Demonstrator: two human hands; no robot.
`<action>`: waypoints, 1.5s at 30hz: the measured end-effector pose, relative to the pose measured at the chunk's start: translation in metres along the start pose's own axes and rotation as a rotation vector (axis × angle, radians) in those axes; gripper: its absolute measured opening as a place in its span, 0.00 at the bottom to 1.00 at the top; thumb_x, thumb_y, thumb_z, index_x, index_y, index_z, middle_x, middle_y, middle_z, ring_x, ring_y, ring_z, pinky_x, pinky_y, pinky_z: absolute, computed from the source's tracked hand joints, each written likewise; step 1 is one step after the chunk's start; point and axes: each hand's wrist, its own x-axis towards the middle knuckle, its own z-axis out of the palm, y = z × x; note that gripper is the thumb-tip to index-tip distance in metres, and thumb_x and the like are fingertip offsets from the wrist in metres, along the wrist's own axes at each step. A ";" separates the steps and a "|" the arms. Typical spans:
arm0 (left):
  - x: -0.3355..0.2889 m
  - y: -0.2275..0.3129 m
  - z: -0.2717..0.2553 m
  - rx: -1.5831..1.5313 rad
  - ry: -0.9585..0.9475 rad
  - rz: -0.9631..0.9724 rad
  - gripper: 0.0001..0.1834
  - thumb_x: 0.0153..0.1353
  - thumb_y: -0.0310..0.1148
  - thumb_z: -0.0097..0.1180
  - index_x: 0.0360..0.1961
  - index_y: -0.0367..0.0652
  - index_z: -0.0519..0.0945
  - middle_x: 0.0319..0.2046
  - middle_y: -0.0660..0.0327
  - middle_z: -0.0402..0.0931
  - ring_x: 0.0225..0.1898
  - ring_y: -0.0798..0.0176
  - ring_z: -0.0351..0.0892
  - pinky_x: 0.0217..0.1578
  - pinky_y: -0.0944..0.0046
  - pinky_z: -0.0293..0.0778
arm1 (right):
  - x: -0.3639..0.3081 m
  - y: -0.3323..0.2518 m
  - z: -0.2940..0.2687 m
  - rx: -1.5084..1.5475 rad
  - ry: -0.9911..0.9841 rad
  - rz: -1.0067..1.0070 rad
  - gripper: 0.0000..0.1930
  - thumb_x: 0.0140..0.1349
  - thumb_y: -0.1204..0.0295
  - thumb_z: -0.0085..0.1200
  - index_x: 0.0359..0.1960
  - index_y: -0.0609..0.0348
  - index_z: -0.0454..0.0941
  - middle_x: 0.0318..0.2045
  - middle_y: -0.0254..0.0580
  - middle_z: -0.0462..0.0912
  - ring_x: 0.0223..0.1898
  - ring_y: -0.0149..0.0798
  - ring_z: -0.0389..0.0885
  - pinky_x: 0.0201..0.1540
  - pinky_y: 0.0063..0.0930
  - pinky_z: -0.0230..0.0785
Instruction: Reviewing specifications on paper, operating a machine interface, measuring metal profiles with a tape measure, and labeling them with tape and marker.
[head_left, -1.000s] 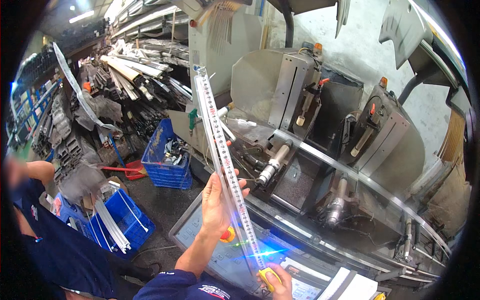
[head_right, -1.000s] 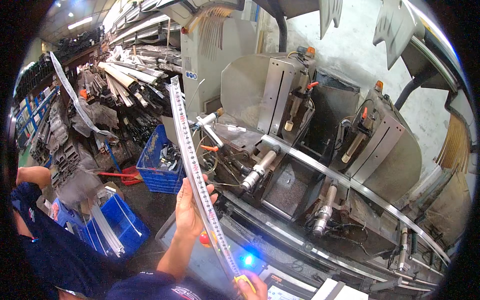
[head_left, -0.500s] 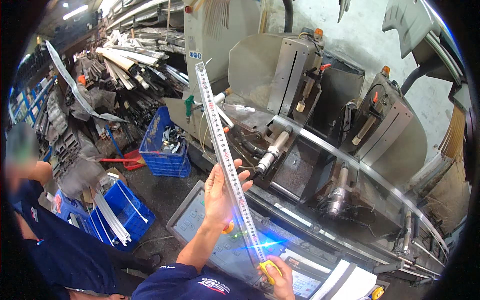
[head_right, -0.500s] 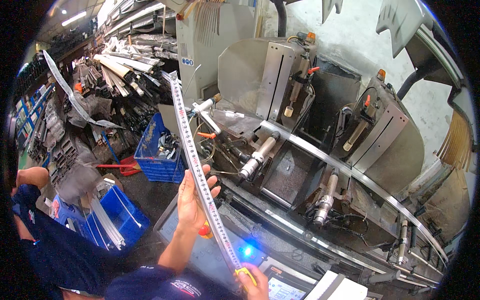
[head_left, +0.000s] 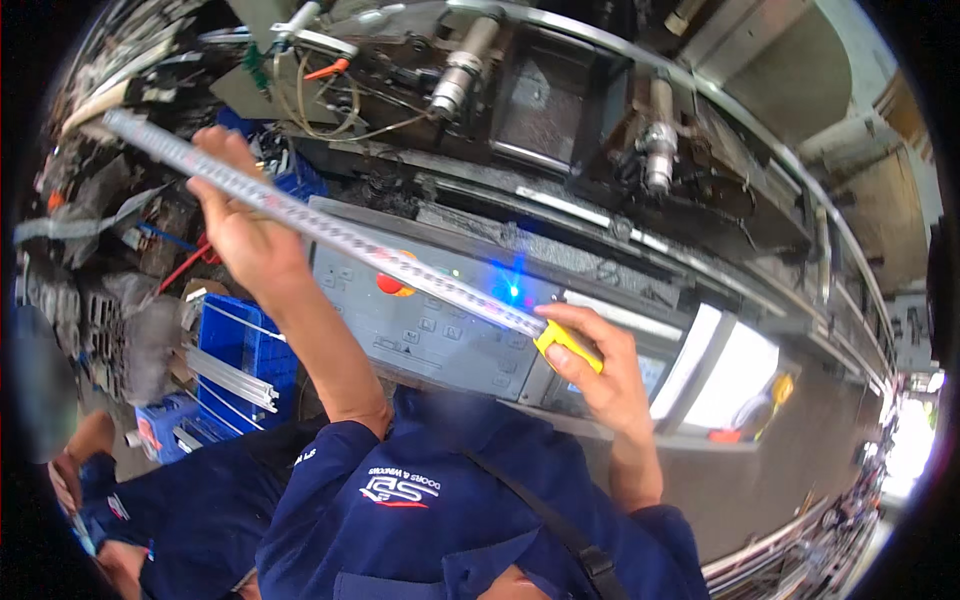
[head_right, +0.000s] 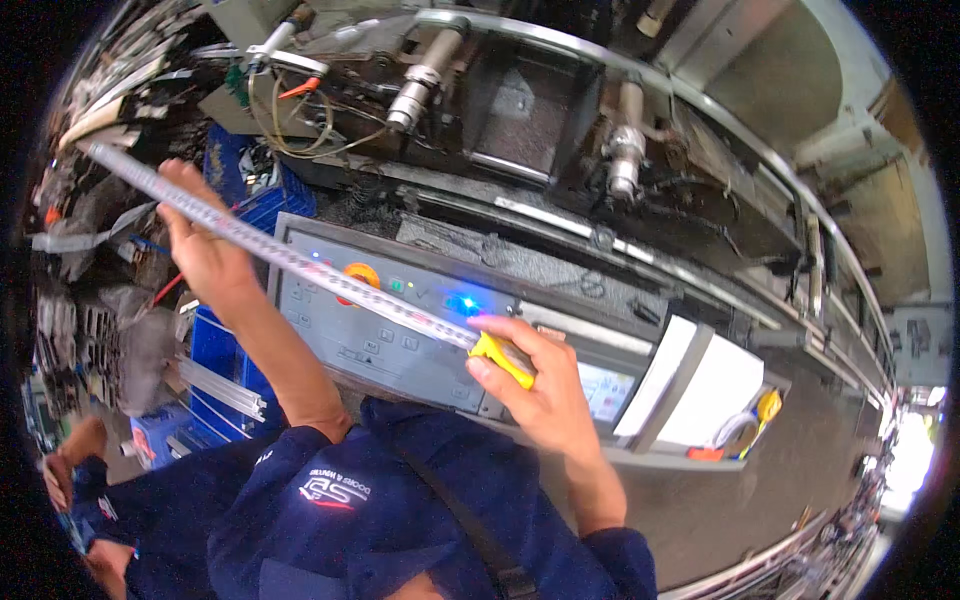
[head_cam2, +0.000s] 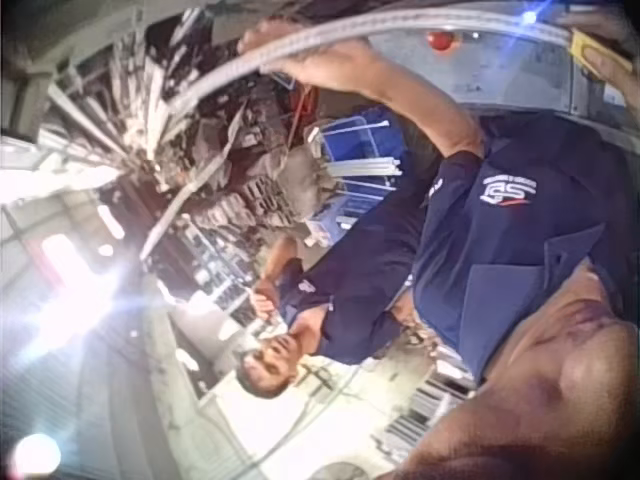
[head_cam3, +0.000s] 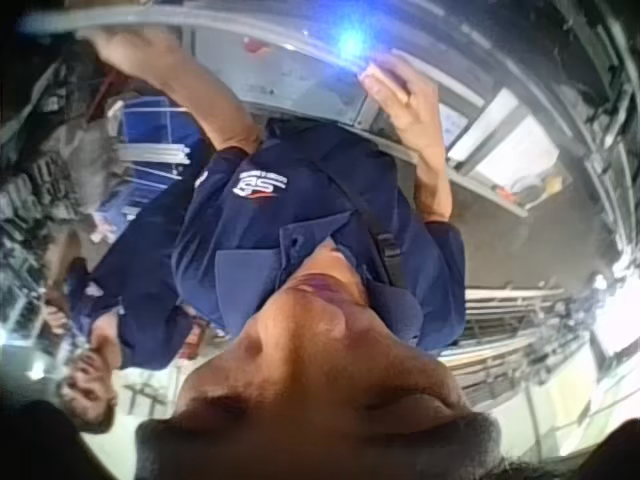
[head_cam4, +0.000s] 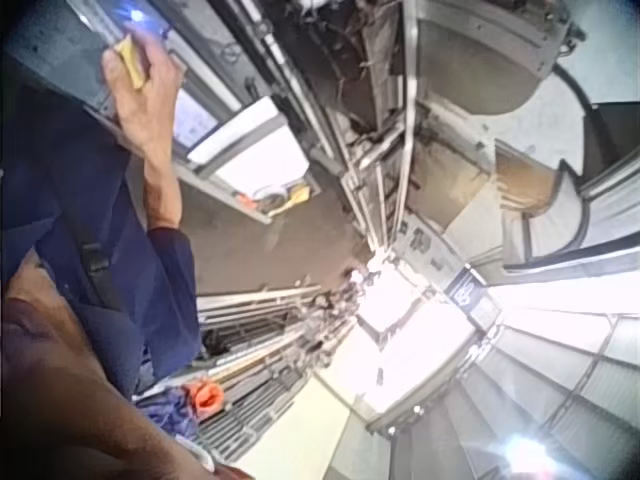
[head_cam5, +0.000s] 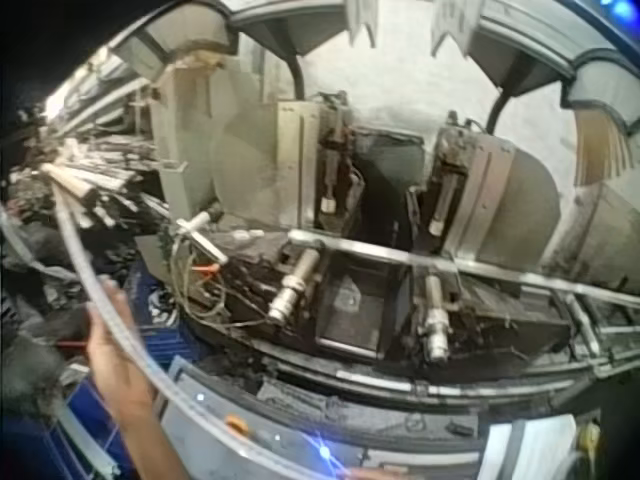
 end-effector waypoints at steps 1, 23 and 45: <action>0.014 0.005 -0.023 -0.307 -0.212 -0.143 0.25 0.78 0.39 0.37 0.66 0.29 0.65 0.63 0.47 0.71 0.64 0.53 0.72 0.70 0.55 0.68 | 0.000 -0.001 -0.003 -0.013 -0.008 0.010 0.19 0.61 0.64 0.61 0.52 0.61 0.81 0.39 0.43 0.84 0.42 0.36 0.81 0.49 0.30 0.71; 0.034 0.037 -0.081 -0.582 -0.255 -0.245 0.23 0.77 0.32 0.39 0.61 0.19 0.66 0.58 0.37 0.73 0.60 0.45 0.76 0.65 0.50 0.75 | -0.004 0.005 0.009 -0.099 0.043 -0.120 0.19 0.61 0.61 0.65 0.49 0.60 0.83 0.30 0.43 0.79 0.32 0.39 0.79 0.37 0.30 0.69; 0.042 0.046 -0.105 -0.318 -0.257 -0.137 0.26 0.76 0.42 0.43 0.61 0.28 0.71 0.59 0.48 0.75 0.62 0.53 0.75 0.68 0.59 0.71 | 0.003 0.005 0.021 -0.170 0.009 -0.098 0.18 0.61 0.62 0.65 0.47 0.60 0.83 0.33 0.46 0.82 0.33 0.43 0.80 0.38 0.32 0.70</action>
